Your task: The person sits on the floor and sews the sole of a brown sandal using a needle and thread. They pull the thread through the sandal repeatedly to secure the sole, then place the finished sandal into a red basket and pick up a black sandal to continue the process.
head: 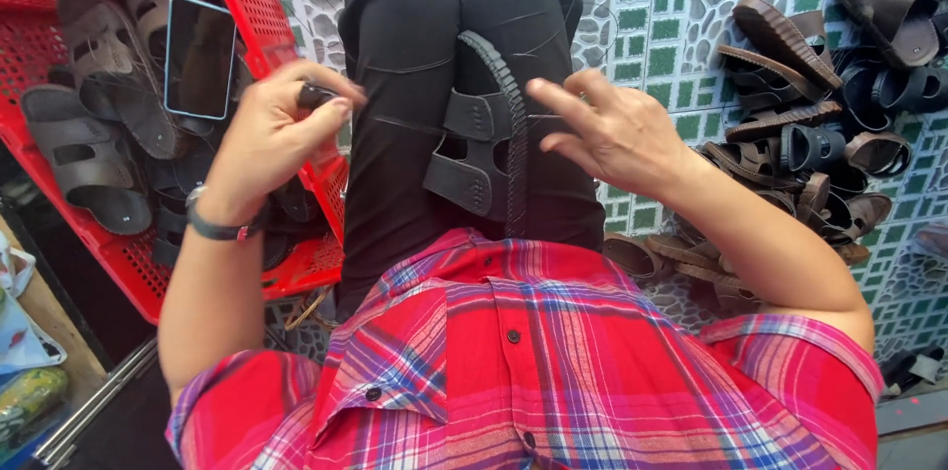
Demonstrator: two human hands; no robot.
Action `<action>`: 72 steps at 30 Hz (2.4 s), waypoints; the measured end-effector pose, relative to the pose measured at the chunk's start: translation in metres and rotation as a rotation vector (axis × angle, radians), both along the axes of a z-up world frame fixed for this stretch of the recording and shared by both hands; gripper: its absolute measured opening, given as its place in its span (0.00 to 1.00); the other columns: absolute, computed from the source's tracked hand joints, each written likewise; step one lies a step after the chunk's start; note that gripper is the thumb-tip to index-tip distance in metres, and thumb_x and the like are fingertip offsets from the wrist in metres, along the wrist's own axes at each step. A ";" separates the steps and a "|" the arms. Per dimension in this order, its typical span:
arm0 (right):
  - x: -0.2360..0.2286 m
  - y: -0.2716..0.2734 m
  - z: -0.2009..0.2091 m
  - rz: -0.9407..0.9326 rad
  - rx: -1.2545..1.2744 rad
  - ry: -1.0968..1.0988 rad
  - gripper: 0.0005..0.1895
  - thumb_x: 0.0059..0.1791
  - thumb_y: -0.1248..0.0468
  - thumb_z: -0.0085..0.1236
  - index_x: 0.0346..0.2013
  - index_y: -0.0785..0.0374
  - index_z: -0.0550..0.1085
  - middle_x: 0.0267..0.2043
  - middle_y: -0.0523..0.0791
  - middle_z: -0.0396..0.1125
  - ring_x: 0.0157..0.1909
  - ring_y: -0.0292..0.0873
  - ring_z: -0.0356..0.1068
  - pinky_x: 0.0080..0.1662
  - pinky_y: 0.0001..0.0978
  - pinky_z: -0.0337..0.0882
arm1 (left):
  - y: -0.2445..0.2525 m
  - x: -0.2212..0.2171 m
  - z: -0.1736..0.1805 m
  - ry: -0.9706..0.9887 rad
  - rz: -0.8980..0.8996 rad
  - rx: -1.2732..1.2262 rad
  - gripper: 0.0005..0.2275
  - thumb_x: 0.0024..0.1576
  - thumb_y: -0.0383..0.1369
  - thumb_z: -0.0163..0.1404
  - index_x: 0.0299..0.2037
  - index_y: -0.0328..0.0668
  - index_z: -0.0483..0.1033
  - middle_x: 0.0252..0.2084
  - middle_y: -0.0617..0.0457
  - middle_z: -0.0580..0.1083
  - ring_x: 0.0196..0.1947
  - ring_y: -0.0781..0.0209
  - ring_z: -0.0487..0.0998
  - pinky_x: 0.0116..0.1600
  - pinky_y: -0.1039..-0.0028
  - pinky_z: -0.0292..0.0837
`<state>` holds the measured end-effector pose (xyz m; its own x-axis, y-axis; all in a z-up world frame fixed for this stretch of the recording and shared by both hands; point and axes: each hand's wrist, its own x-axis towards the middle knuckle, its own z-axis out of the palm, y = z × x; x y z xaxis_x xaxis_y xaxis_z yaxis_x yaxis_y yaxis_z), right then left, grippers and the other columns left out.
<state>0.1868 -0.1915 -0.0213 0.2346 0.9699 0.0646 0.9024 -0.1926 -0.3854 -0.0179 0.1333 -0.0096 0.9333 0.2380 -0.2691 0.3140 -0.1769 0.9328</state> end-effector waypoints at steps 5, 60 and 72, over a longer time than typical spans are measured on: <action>-0.018 -0.005 0.011 -0.001 0.076 -0.119 0.16 0.56 0.65 0.50 0.57 0.51 0.75 0.48 0.44 0.62 0.27 0.39 0.68 0.31 0.31 0.70 | -0.007 -0.012 -0.032 0.128 -0.107 1.271 0.17 0.50 0.29 0.59 0.49 0.29 0.81 0.59 0.35 0.67 0.58 0.37 0.65 0.54 0.53 0.60; 0.027 0.056 -0.036 0.486 0.484 0.108 0.18 0.44 0.68 0.47 0.42 0.56 0.81 0.30 0.43 0.56 0.17 0.38 0.55 0.25 0.27 0.64 | -0.194 -0.005 -0.081 -0.156 0.526 -0.461 0.10 0.60 0.23 0.52 0.48 0.29 0.66 0.34 0.45 0.75 0.22 0.65 0.78 0.28 0.80 0.79; 0.041 0.037 -0.005 0.530 0.301 -0.058 0.06 0.55 0.61 0.56 0.36 0.57 0.77 0.36 0.42 0.64 0.26 0.39 0.66 0.31 0.27 0.68 | -0.179 0.009 -0.041 -0.120 0.325 -0.370 0.12 0.55 0.25 0.59 0.47 0.31 0.73 0.28 0.50 0.80 0.22 0.71 0.78 0.26 0.87 0.71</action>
